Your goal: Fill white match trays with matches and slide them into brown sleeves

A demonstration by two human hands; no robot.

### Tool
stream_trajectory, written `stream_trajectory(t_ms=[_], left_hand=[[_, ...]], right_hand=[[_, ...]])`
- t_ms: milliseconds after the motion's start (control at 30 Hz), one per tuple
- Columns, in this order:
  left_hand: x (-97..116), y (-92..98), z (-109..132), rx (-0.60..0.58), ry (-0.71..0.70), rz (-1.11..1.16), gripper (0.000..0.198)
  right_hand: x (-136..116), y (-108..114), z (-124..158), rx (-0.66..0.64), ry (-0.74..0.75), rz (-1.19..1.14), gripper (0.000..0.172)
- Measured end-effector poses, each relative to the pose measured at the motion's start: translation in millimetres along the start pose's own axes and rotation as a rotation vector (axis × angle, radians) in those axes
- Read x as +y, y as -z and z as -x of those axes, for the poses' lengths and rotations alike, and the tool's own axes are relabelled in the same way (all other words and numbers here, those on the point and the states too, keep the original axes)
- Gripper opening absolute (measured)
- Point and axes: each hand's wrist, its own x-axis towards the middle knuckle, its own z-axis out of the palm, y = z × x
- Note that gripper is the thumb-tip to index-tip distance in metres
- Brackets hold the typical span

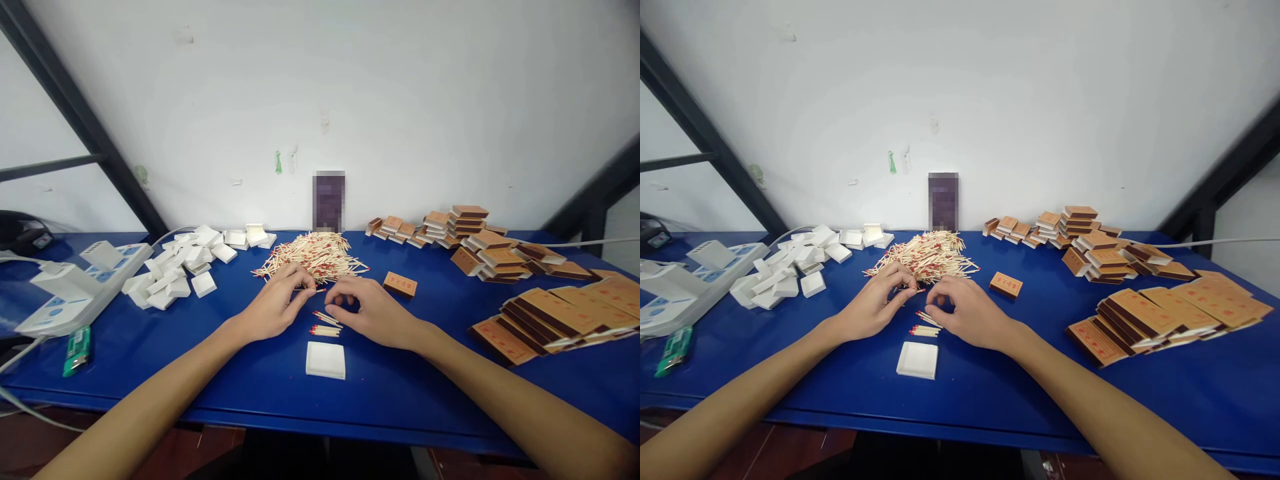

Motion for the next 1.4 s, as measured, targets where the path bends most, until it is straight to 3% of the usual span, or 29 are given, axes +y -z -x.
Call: stream_trajectory(t_ms=[133, 267, 467, 667, 900, 1167, 1400], left_hand=[[3, -0.5, -2, 0.016, -0.006, 0.037, 0.014], [4, 0.1, -2, 0.047, -0.021, 0.070, 0.013], [2, 0.4, -2, 0.109, -0.073, 0.097, 0.012], [3, -2.3, -1, 0.144, -0.039, 0.135, 0.007], [0, -0.8, 0, 0.163, -0.125, 0.002, 0.008], [-2, 1.5, 3, 0.173, -0.060, -0.148, 0.016], [-5, 5.7, 8, 0.061, -0.130, -0.187, 0.015]], right_hand=[[-2, -7, -5, 0.165, -0.009, -0.126, 0.006], [-6, -14, -6, 0.242, -0.041, -0.232, 0.010], [-9, -18, -6, 0.230, -0.142, -0.454, 0.011], [-9, -17, -6, 0.256, -0.087, -0.294, 0.007], [-11, -8, -4, 0.143, -0.081, -0.288, 0.009], [-3, -3, 1, 0.059, -0.091, -0.099, 0.015], [3, -6, 2, -0.021, -0.069, 0.015, 0.019]])
